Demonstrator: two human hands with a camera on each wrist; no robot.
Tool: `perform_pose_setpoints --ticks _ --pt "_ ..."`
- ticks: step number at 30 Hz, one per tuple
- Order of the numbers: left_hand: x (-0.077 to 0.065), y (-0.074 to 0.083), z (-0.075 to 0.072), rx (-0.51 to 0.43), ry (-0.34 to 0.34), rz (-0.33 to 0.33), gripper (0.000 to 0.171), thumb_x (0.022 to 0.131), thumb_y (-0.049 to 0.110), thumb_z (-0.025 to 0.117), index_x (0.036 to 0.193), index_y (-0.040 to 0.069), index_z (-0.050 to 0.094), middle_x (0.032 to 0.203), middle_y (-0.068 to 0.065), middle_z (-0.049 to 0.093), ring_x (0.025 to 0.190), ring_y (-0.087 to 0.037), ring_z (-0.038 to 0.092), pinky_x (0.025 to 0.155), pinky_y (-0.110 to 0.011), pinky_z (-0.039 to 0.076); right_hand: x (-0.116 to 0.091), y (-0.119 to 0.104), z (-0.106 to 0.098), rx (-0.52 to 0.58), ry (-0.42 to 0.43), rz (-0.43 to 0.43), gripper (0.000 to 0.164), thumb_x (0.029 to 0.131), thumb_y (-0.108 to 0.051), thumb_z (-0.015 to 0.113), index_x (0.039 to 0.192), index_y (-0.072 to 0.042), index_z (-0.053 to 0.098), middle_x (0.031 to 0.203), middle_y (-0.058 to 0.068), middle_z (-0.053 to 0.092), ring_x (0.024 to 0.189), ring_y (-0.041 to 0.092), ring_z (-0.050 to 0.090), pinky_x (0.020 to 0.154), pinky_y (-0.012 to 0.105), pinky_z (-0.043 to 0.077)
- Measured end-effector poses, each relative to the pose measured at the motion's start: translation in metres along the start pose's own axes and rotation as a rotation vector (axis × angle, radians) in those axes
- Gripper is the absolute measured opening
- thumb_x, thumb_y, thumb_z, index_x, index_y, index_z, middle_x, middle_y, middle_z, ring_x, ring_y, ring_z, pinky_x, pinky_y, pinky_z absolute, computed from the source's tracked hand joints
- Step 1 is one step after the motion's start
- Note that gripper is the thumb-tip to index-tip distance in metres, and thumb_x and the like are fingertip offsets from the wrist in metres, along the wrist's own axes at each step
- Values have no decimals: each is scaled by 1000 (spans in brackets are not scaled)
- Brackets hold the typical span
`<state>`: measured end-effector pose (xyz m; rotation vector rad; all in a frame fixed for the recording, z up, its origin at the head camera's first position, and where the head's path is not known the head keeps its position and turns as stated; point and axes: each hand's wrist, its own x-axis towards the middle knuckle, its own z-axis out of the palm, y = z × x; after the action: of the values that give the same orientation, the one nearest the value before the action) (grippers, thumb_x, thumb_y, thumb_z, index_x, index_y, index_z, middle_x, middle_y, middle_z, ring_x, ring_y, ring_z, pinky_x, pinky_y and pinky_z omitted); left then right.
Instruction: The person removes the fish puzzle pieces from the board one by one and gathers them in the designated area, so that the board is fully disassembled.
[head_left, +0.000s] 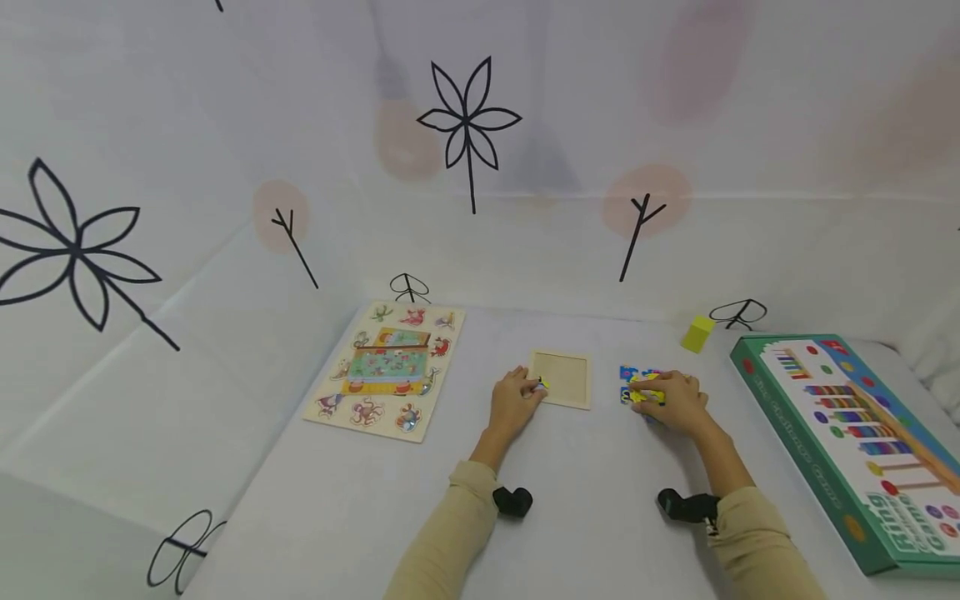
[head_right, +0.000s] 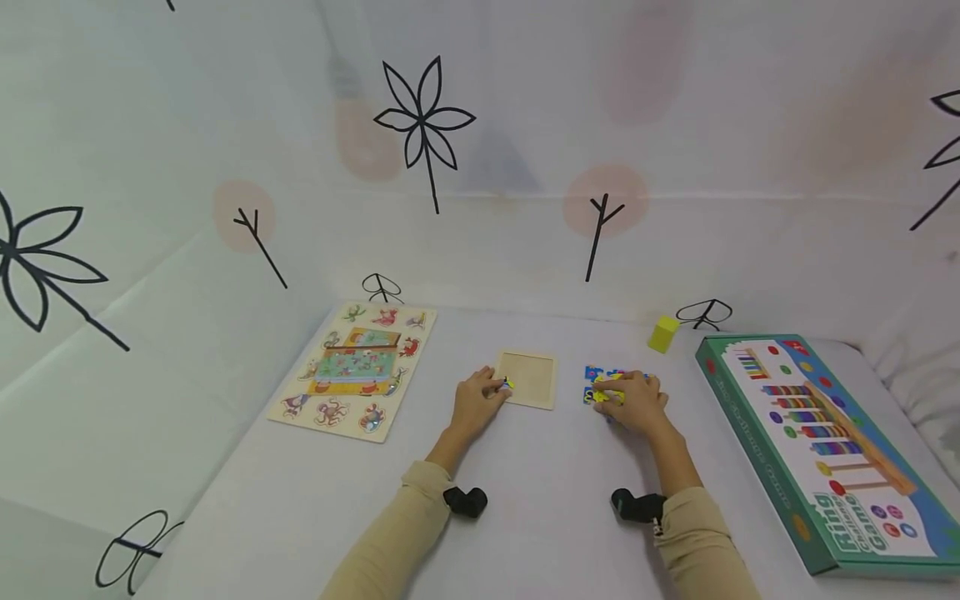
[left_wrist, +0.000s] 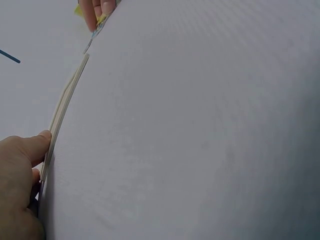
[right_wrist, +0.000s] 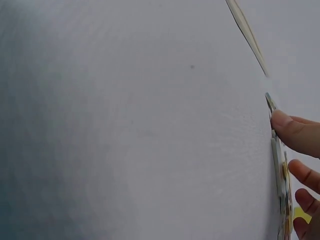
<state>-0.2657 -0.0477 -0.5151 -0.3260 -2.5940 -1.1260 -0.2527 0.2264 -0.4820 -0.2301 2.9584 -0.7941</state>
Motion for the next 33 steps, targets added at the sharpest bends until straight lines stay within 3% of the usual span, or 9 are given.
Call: perform_pose_setpoints --ticks 12,18,23,27,33 --pt "0 -2 2 12 7 2 25 81 17 72 98 0 73 119 -20 62 119 -32 54 102 -49 39 3 -3 2 -3 -19 12 41 85 -25 66 120 -3 62 126 40 35 113 61 26 80 67 28" --pt "0 -3 2 -3 12 -2 24 80 17 73 97 0 73 118 -20 62 119 -32 55 102 -48 39 3 -8 3 -7 44 -9 52 81 -26 69 126 -3 56 124 39 37 109 57 31 79 66 30" --pt "-1 -4 0 -9 23 3 24 80 17 74 96 -1 73 117 -20 63 118 -32 56 102 -49 39 12 -24 12 43 154 -101 51 82 -24 69 126 -1 56 120 36 44 106 51 37 82 65 32" --pt "0 -4 0 -6 16 9 23 81 17 73 97 0 72 118 -20 63 118 -32 55 102 -50 39 24 -42 25 144 208 -209 45 83 -17 69 121 3 59 110 33 55 99 46 47 80 56 38" --pt "0 -3 1 8 11 28 17 84 11 69 97 2 72 119 -19 62 118 -32 55 100 -50 41 37 -72 46 264 184 -312 41 81 -10 70 116 9 59 97 25 60 82 34 56 69 42 48"
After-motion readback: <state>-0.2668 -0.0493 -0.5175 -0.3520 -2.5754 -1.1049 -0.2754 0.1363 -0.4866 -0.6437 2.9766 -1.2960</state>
